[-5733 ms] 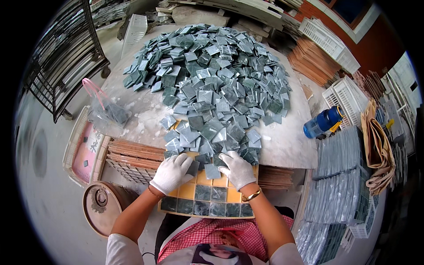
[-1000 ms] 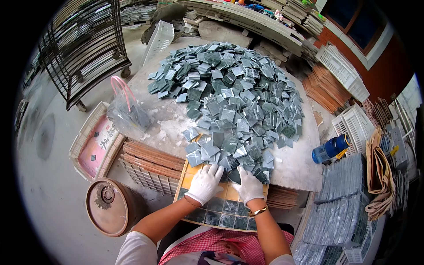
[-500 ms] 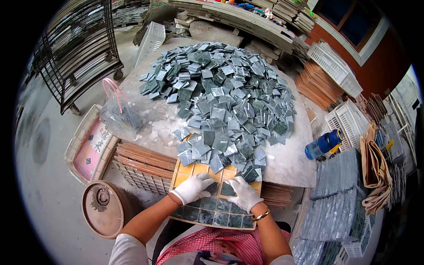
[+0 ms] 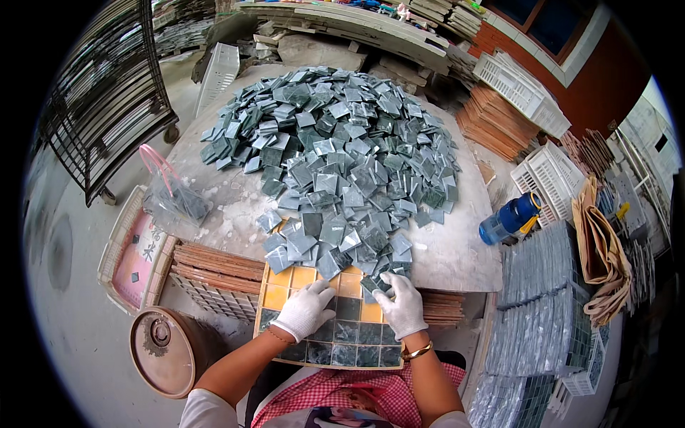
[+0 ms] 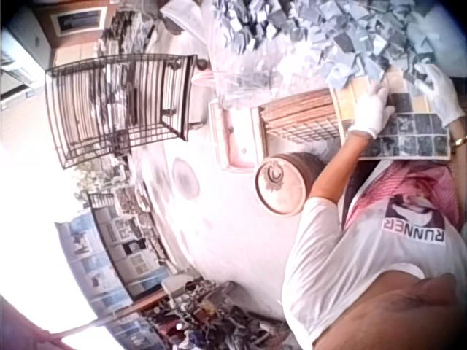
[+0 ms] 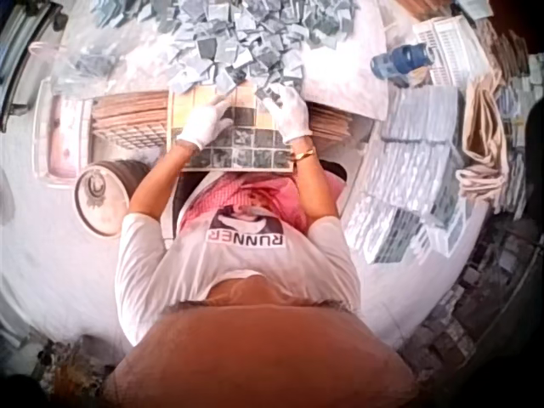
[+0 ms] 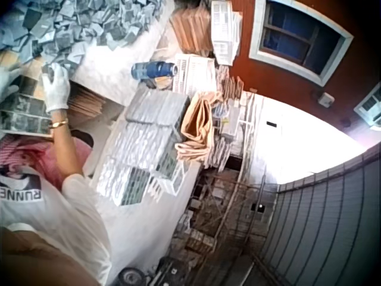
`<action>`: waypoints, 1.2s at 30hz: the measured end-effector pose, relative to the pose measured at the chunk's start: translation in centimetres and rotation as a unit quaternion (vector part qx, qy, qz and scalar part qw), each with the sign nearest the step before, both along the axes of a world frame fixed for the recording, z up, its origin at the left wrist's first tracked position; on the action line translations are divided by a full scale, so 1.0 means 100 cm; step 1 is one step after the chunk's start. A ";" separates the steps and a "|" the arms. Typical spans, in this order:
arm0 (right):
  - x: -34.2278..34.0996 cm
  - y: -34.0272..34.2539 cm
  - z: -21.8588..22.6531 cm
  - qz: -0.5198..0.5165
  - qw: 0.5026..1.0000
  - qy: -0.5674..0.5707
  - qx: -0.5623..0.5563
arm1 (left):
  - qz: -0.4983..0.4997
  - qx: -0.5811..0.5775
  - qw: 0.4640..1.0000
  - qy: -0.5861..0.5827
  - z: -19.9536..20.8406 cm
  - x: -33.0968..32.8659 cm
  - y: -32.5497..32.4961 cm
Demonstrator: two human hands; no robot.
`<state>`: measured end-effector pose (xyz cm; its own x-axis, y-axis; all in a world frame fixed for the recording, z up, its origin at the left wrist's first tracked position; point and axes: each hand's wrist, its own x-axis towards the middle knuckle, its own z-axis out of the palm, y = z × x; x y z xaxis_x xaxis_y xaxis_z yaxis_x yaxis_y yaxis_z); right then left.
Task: The person places small square tiles into a yellow grid frame, filling the slots one by one. They then flip the frame to reveal the assembled tile sheet and set it aside before starting a new frame.
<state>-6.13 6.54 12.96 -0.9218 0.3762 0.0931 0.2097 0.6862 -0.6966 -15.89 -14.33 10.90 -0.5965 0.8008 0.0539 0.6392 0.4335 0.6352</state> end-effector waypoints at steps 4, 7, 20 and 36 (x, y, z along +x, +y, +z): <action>-0.013 0.021 0.003 -0.048 0.976 -0.077 0.199 | 0.060 -0.001 0.997 0.046 -0.002 0.012 0.050; -0.018 0.020 0.007 -0.018 0.963 -0.163 0.213 | 0.101 -0.068 0.992 0.038 0.000 0.016 0.085; 0.041 0.016 0.001 0.134 0.980 -0.111 0.100 | 0.008 -0.004 1.000 0.026 0.021 -0.018 -0.019; 0.041 -0.008 -0.024 0.071 0.992 -0.048 0.095 | 0.021 -0.051 0.998 0.010 0.001 -0.018 -0.072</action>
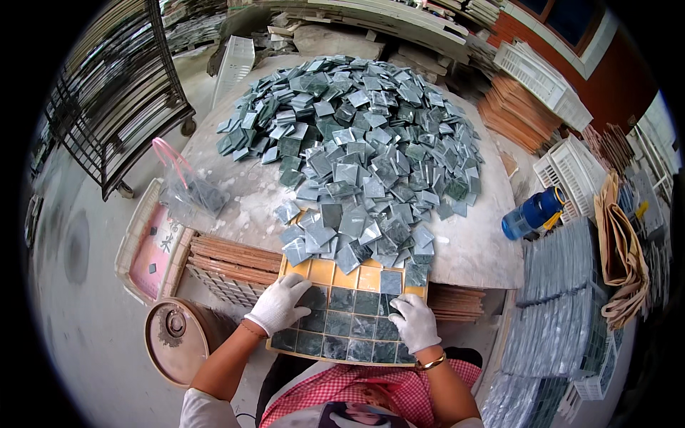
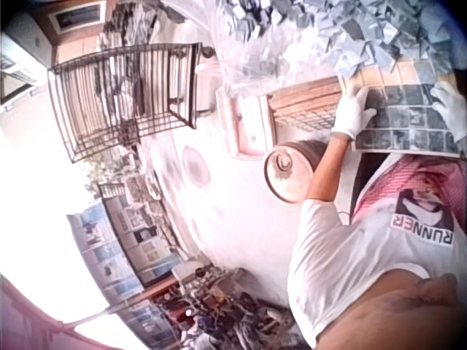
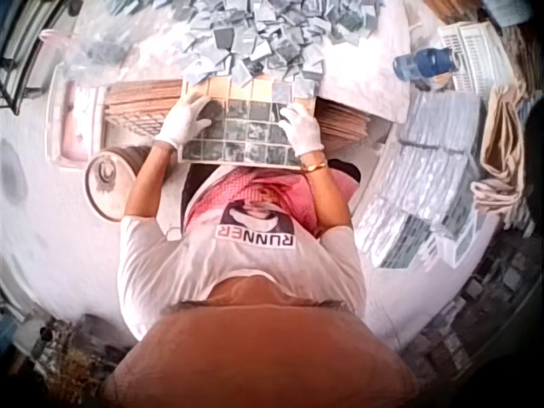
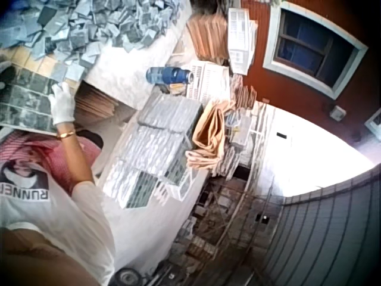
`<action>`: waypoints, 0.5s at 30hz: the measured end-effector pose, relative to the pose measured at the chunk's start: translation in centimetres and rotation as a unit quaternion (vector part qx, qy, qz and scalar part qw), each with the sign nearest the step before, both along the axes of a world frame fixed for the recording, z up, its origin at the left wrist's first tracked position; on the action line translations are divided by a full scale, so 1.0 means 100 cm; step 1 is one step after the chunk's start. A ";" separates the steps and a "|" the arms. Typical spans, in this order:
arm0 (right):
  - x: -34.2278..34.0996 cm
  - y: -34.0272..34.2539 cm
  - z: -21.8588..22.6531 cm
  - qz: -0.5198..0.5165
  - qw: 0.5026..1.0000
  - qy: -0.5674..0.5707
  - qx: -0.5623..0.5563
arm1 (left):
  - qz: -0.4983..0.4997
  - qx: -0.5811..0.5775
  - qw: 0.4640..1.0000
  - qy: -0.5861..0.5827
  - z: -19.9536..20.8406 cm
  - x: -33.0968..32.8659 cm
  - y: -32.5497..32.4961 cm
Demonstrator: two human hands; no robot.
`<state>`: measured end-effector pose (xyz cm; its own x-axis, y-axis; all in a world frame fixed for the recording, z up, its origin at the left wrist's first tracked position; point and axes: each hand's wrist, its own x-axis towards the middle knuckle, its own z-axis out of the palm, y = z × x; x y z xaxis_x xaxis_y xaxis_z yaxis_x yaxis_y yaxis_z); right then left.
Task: The person places small square tiles into a yellow grid frame, filling the slots one by one. They then flip the frame to reveal the assembled tile sheet and set it aside before starting a new frame.
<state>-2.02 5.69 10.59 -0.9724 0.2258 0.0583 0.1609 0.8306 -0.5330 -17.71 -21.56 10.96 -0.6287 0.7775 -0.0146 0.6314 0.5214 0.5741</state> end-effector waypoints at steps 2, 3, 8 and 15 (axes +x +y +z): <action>0.002 -0.001 -0.001 -0.011 1.000 0.008 -0.005 | 0.016 0.001 1.000 -0.004 0.000 0.001 0.004; 0.002 0.000 0.000 0.003 1.000 -0.012 -0.010 | 0.031 0.001 0.999 -0.009 0.003 0.002 0.006; -0.013 -0.002 0.021 -0.029 0.998 -0.049 0.007 | 0.033 0.031 0.998 -0.033 -0.001 -0.001 0.008; -0.050 0.011 0.022 0.035 0.989 -0.099 0.102 | -0.011 0.055 0.998 -0.026 -0.005 -0.007 0.011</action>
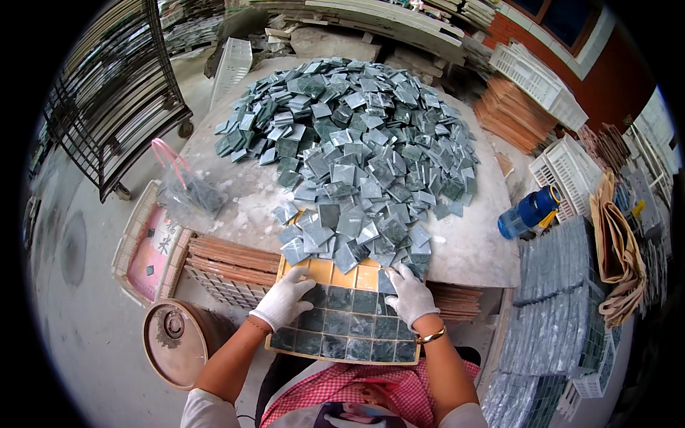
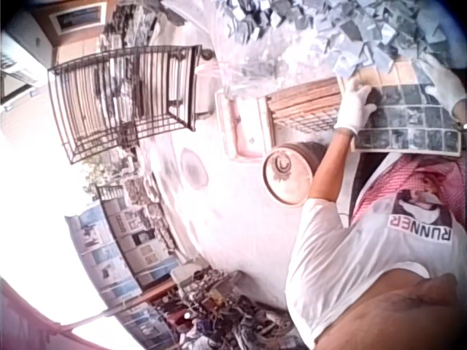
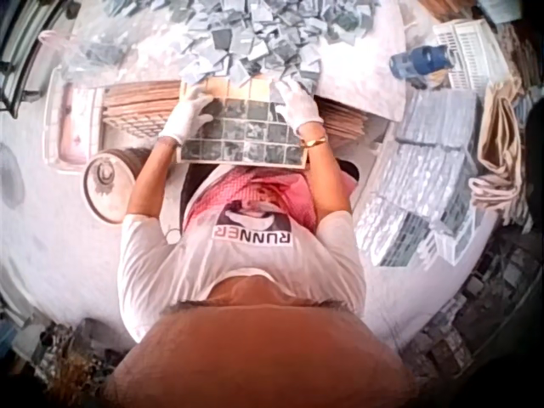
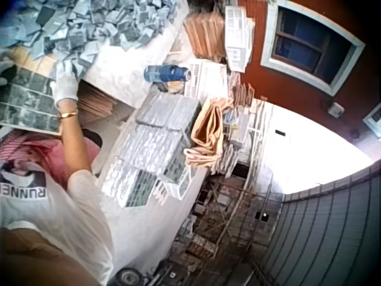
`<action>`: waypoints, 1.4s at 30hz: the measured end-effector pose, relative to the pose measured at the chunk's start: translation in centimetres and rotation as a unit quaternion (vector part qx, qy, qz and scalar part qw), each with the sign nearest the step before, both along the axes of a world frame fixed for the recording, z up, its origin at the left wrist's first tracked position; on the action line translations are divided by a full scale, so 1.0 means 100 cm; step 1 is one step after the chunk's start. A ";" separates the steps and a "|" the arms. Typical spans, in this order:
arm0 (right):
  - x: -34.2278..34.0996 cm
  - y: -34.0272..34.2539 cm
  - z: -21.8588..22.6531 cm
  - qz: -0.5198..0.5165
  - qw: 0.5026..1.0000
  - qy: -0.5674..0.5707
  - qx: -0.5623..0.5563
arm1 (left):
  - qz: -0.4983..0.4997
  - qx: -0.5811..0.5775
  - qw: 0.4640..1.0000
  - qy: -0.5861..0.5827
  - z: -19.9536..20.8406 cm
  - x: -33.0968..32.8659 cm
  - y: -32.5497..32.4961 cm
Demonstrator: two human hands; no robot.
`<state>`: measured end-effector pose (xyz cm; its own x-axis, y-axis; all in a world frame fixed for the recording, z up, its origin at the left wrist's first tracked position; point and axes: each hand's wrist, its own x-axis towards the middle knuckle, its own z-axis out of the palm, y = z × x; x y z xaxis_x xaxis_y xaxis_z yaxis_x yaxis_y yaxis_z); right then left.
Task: The person places small square tiles into a yellow grid frame, filling the slots one by one. They then flip the frame to reveal the assembled tile sheet and set it aside before starting a new frame.
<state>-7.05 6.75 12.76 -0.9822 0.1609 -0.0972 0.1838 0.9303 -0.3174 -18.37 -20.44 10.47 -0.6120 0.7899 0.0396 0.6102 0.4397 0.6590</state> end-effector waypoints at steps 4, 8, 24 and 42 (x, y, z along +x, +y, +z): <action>-0.017 0.016 0.010 0.063 0.995 -0.068 0.021 | -0.008 -0.025 0.999 0.044 -0.004 0.005 0.001; -0.020 0.016 0.015 0.121 0.987 -0.064 0.087 | 0.003 -0.090 0.983 0.159 -0.009 0.032 0.006; 0.049 0.060 -0.015 0.022 0.995 0.072 -0.067 | 0.123 -0.079 0.978 0.148 -0.018 0.091 0.012; 0.024 0.034 0.012 -0.042 0.992 0.089 0.077 | 0.213 0.026 0.956 0.199 0.006 0.028 0.073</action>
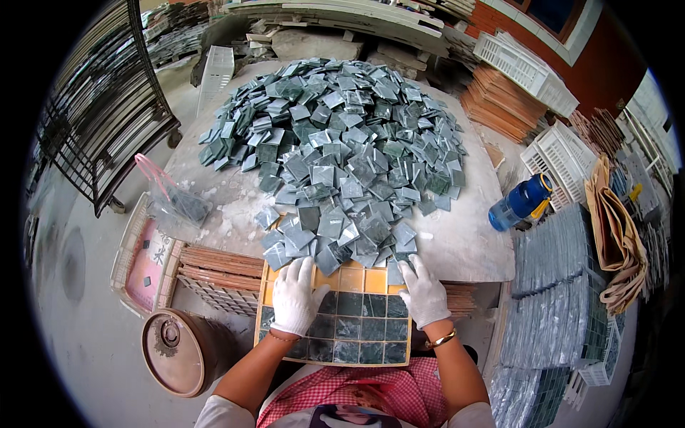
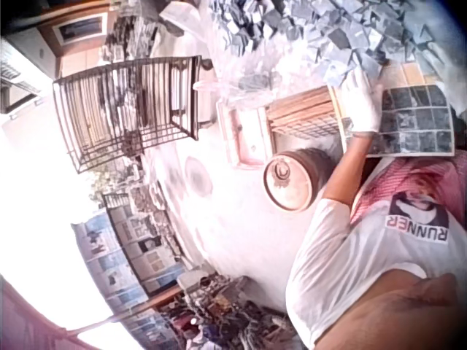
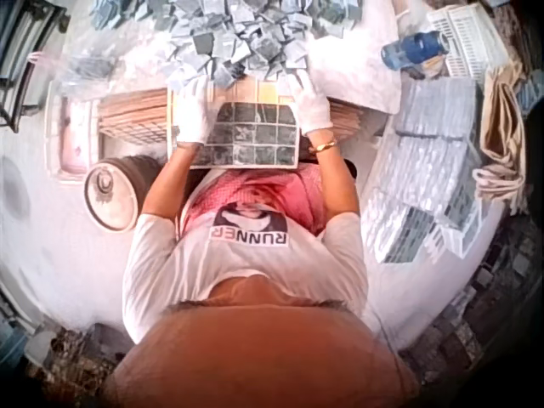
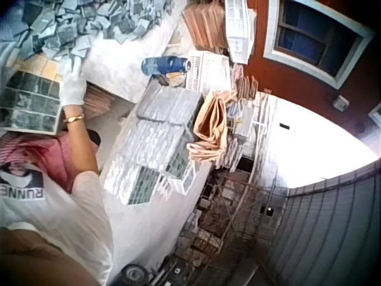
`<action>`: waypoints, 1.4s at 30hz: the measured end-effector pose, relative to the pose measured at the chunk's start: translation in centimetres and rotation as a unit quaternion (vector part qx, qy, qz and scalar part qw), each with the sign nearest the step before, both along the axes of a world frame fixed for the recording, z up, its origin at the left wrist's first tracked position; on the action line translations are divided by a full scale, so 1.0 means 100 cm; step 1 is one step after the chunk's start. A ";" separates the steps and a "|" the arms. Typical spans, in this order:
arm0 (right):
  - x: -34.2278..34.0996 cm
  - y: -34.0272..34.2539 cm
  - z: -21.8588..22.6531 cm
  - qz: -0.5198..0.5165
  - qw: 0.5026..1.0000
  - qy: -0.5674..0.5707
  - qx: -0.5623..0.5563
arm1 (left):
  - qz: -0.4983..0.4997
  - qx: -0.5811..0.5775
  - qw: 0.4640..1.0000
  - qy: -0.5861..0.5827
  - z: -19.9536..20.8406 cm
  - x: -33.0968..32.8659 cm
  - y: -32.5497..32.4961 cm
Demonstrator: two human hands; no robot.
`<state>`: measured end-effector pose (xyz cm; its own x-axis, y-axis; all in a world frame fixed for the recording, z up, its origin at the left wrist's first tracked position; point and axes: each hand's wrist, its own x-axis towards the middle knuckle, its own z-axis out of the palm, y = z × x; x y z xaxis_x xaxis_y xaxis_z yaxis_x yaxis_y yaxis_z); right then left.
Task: The person places small square tiles into a yellow grid frame, filling the slots one by one. They then flip the frame to reveal the assembled tile sheet and set it aside before starting a new frame.
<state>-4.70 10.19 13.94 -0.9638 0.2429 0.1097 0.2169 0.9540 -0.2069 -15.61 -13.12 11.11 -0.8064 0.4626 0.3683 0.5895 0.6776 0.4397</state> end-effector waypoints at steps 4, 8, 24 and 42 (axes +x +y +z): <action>-0.018 0.011 -0.009 0.059 0.996 -0.052 0.047 | 0.034 -0.095 0.994 -0.042 -0.008 -0.014 0.036; -0.010 0.021 -0.024 0.063 0.998 0.028 -0.003 | 0.026 -0.085 0.996 -0.016 -0.018 -0.020 0.036; -0.033 -0.072 -0.032 -0.065 0.765 -0.017 -0.640 | -0.092 -0.033 0.851 -0.516 0.025 -0.063 -0.109; -0.026 -0.040 -0.029 -0.112 0.798 0.039 -0.591 | -0.055 -0.027 0.991 -0.122 -0.014 -0.014 -0.098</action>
<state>-7.32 6.14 10.99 -0.8834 0.3855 -0.2666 0.2976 0.0218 -0.9545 -17.06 -22.90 9.69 -0.8121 0.5663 0.1406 0.5414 0.6414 0.5435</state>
